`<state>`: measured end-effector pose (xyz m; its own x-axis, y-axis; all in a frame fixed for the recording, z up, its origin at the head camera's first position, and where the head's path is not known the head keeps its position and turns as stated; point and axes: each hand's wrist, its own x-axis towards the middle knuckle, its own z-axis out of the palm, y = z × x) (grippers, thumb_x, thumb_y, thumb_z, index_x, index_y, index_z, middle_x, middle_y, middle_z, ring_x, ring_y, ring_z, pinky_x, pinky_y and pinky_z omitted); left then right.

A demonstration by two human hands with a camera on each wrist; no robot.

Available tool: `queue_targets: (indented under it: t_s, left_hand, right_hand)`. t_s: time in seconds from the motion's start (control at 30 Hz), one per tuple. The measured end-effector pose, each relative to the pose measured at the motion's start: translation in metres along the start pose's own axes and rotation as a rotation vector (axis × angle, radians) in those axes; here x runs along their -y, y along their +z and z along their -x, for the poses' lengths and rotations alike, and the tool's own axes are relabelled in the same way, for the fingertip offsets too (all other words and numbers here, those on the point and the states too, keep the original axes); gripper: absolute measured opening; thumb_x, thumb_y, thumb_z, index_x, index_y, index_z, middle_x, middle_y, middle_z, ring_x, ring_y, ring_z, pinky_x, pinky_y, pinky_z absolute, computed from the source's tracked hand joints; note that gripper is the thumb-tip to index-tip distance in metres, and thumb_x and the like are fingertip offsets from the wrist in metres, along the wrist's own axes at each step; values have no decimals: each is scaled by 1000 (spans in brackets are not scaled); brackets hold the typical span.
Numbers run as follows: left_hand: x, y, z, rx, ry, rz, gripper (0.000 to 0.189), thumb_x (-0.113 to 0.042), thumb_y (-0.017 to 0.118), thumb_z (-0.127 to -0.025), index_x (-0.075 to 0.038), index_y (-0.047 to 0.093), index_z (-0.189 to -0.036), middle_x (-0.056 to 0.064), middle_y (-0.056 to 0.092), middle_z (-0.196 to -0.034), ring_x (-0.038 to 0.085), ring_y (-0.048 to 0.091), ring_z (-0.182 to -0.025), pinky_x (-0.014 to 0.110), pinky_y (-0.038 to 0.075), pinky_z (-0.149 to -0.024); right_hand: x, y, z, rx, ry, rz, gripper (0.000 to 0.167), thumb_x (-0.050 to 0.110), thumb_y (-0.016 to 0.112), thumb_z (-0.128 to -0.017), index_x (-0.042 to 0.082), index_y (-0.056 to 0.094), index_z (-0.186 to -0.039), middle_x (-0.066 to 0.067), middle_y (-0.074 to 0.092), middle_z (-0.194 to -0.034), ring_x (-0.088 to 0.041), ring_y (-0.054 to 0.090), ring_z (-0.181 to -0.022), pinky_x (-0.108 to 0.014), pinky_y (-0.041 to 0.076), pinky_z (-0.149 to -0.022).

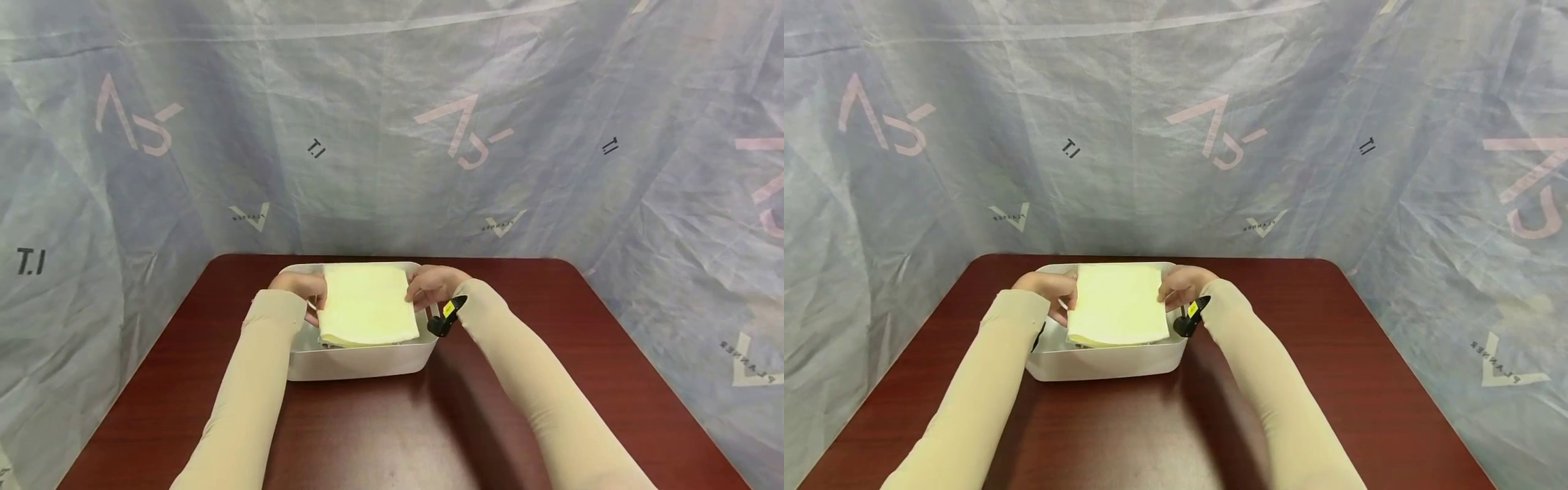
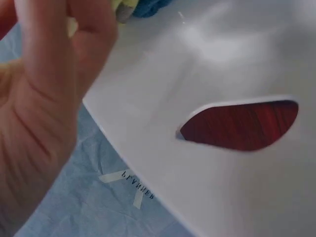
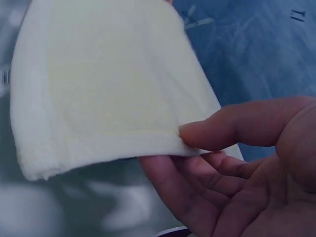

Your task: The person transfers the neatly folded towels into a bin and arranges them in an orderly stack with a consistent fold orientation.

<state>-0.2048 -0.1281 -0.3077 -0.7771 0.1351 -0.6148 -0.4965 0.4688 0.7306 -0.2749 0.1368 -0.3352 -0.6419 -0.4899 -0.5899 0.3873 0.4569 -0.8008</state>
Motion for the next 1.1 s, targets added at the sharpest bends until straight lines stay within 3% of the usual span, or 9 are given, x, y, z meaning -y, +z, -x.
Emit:
queue_targets:
  t_s: [0.07, 0.2, 0.3, 0.43, 0.67, 0.77, 0.93, 1.0, 1.1]
  left_hand:
    - [1, 2, 5, -11, -46, -42, 29, 5, 41, -77, 1, 36, -105, 18, 44, -96, 30, 57, -76, 34, 55, -70]
    - [6, 5, 9, -41, -103, -67, 40, 3, 41, -79, 4, 36, -118, 21, 50, -102, 31, 59, -79, 36, 55, -73]
    - [11, 5, 9, -57, -127, -72, 67, 5, 41, -77, 0, 22, -141, 20, 48, -101, 29, 56, -74, 35, 54, -71]
    - [21, 7, 7, -85, -163, -66, 88, 6, 41, -73, -12, 2, -150, 16, 49, -89, 24, 53, -65, 33, 54, -66]
    - [37, 14, 2, -135, -193, -48, 84, 6, 45, -74, -8, 9, -148, 14, 52, -81, 16, 44, -48, 27, 49, -49]
    - [41, 16, -2, -137, -182, -89, 88, 6, 48, -73, -9, 6, -149, 15, 52, -80, 16, 43, -46, 25, 47, -46]
    - [43, 19, -6, -20, -113, -144, 92, 9, 50, -75, -8, -3, -148, 21, 49, -99, 25, 54, -70, 30, 54, -61]
    - [41, 17, -8, 14, -76, -141, 93, 10, 51, -76, -9, -5, -149, 22, 46, -108, 28, 53, -77, 33, 55, -66]
    - [36, 12, -11, 42, -25, -184, 88, 10, 53, -77, -6, 4, -148, 21, 47, -105, 25, 50, -72, 31, 52, -61]
  right_hand:
    - [-1, 4, -2, 1, 14, 7, 24, -11, 53, -86, -4, 51, -108, -14, 58, -98, -23, 62, -83, -36, 54, -75]
    - [0, 13, -5, 1, 26, 10, 26, -12, 53, -85, -4, 51, -110, -14, 59, -97, -24, 62, -83, -39, 53, -79]
    - [-2, 20, -5, -7, 39, 23, 24, -12, 54, -85, -4, 52, -108, -14, 59, -95, -24, 62, -79, -39, 54, -77]
    - [-10, 28, -9, -17, 65, 37, 26, -10, 57, -84, -4, 55, -109, -14, 60, -95, -25, 62, -77, -38, 55, -74]
    - [-26, 35, -17, -39, 86, 56, 27, -11, 58, -83, -3, 54, -108, -15, 61, -93, -26, 62, -76, -39, 55, -75]
    - [-30, 36, -16, -42, 85, 52, 30, -12, 59, -82, -4, 52, -110, -16, 61, -94, -27, 63, -78, -40, 55, -75]
    - [-36, 36, -12, -20, 73, 41, 42, -12, 60, -81, -2, 47, -119, -17, 61, -99, -29, 64, -82, -41, 55, -74]
    - [-35, 34, -9, -32, 69, 40, 40, -11, 60, -81, -3, 49, -118, -18, 61, -100, -30, 64, -81, -41, 55, -74]
    - [-32, 29, -5, -83, 60, 45, 26, -7, 61, -82, -4, 53, -106, -20, 60, -96, -30, 65, -76, -43, 55, -74]
